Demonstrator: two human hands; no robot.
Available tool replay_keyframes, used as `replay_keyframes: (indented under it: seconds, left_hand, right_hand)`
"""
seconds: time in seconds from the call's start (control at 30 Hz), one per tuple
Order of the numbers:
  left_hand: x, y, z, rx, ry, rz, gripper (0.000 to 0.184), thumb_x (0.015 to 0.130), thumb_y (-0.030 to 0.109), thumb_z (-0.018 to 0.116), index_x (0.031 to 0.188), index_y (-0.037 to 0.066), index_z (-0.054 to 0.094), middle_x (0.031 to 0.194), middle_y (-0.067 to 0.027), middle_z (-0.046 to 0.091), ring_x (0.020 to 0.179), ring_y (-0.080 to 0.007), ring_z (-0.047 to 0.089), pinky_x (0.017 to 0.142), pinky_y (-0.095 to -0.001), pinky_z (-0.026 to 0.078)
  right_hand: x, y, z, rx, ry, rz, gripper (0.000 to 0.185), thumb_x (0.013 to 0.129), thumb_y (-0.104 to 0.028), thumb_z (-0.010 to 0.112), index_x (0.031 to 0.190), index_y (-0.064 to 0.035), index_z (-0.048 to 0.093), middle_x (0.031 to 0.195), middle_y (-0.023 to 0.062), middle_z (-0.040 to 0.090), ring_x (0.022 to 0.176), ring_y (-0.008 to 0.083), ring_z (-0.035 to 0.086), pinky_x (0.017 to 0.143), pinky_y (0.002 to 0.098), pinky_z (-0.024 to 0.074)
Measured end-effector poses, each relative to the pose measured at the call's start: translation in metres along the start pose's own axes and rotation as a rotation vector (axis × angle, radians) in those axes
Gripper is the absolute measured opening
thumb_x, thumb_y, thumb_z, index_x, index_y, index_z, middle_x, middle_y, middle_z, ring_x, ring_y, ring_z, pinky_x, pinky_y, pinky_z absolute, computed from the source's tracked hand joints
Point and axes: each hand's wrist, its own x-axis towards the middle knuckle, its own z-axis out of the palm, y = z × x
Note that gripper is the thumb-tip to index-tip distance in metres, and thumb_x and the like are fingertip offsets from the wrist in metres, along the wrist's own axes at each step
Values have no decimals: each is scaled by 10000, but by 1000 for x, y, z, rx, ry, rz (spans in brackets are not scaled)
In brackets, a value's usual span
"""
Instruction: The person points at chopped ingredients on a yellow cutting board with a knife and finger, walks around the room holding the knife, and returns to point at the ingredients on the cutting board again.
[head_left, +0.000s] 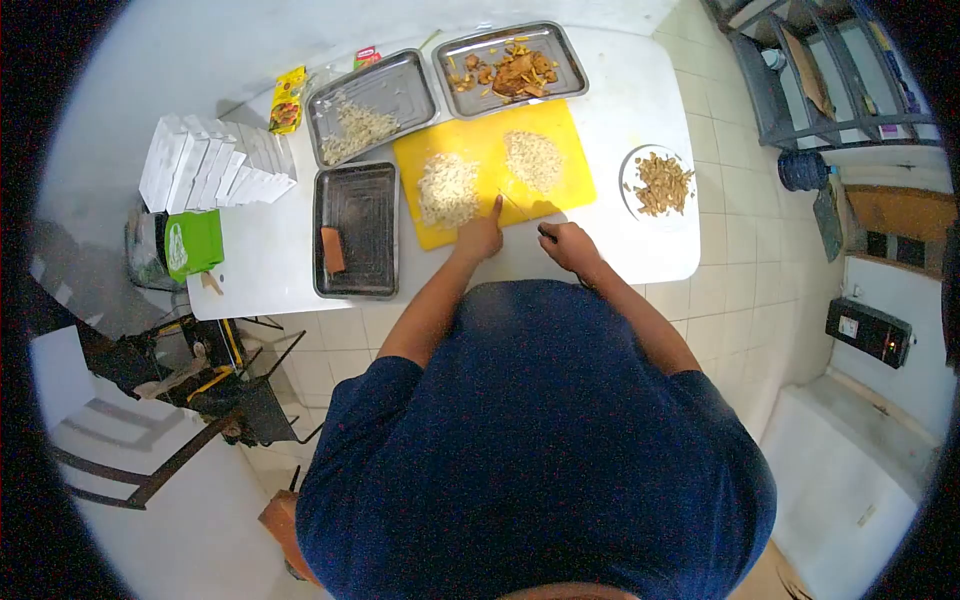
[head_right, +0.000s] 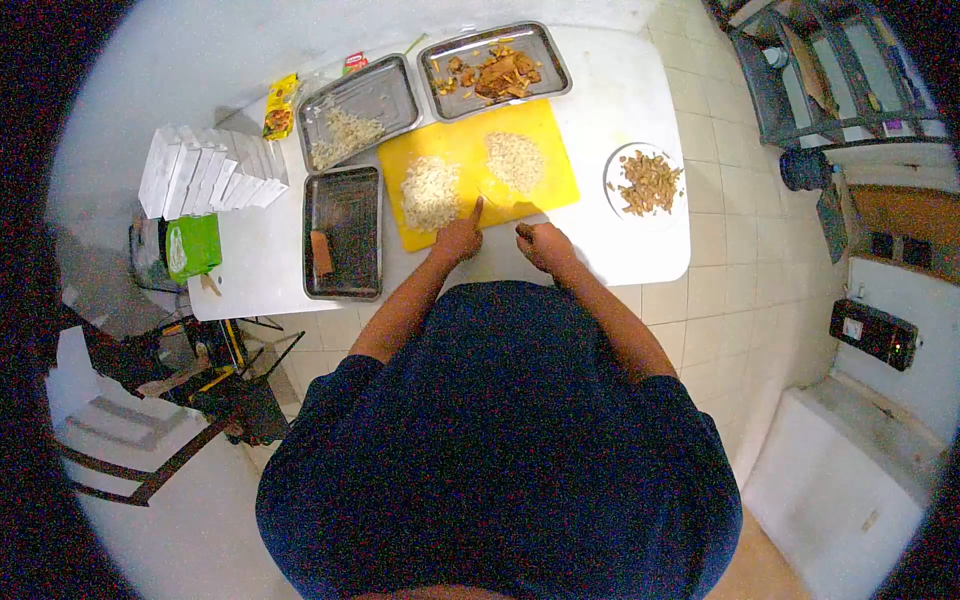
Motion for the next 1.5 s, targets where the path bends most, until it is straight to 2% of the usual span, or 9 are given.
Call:
replay_keyframes:
  seconds: [0.13,0.27,0.37,0.53,0.63,0.73,0.97,1.13,1.5]
  left_hand:
    - [0,-7,11,-2,43,66,815,892,233,488,1550,216,6,989,-251,670,857,-405,667,799,-537,521]
    - [10,-17,26,-27,58,90,874,883,243,521,1544,265,-51,1008,-270,665,876,-426,661,817,-558,517]
    - [-8,-3,-4,-36,45,35,812,886,248,509,1553,233,47,977,-233,674,862,-372,668,766,-484,533]
    - [-2,-5,-3,-75,30,21,821,893,268,513,1551,261,23,1004,-230,676,890,-372,671,790,-491,528]
    - [-1,-3,-7,-67,3,2,808,899,272,505,1552,263,30,1020,-230,676,905,-374,671,805,-497,524]
    - [0,-3,-6,-69,-6,-3,795,901,269,498,1552,264,43,1028,-225,677,910,-372,672,814,-493,523]
    - [-1,-3,-12,-93,-49,-12,789,881,238,490,1553,250,76,1000,-232,678,868,-386,673,795,-484,522]
    - [-4,-8,-2,-123,91,66,843,825,172,502,1554,198,79,852,-257,669,777,-407,664,744,-507,518]
    - [-8,-5,-12,-168,-27,40,859,839,157,483,1553,185,7,917,-261,673,844,-413,660,780,-494,517]
  right_hand:
    - [3,7,18,-10,41,-7,278,884,-292,565,1040,-76,644,851,219,663,809,417,648,733,522,524]
    - [18,-3,7,-20,-21,45,311,886,-288,584,1076,-56,667,874,221,670,836,407,644,764,482,511]
    - [21,-5,0,-40,-53,29,317,887,-291,582,1088,-61,667,874,225,669,832,409,643,759,483,510]
    - [2,-3,-5,-38,-42,29,328,887,-290,583,1113,-68,669,877,235,669,814,413,644,746,486,515]
    - [3,-2,-1,-85,-47,28,292,898,-315,550,1091,-131,667,876,203,675,806,404,659,734,513,538]
    - [3,-7,-5,-81,-54,43,327,893,-291,573,1110,-66,671,890,237,672,811,403,652,756,484,522]
    - [22,-10,-6,-122,-87,69,319,885,-296,572,1101,-83,670,917,208,681,833,397,654,760,475,523]
    - [19,-10,-3,-72,-45,55,320,879,-296,586,1105,-86,670,944,197,683,869,379,659,774,463,526]
    - [10,-8,6,-73,-7,97,342,879,-315,601,1143,-108,666,947,197,685,869,377,659,788,458,527]
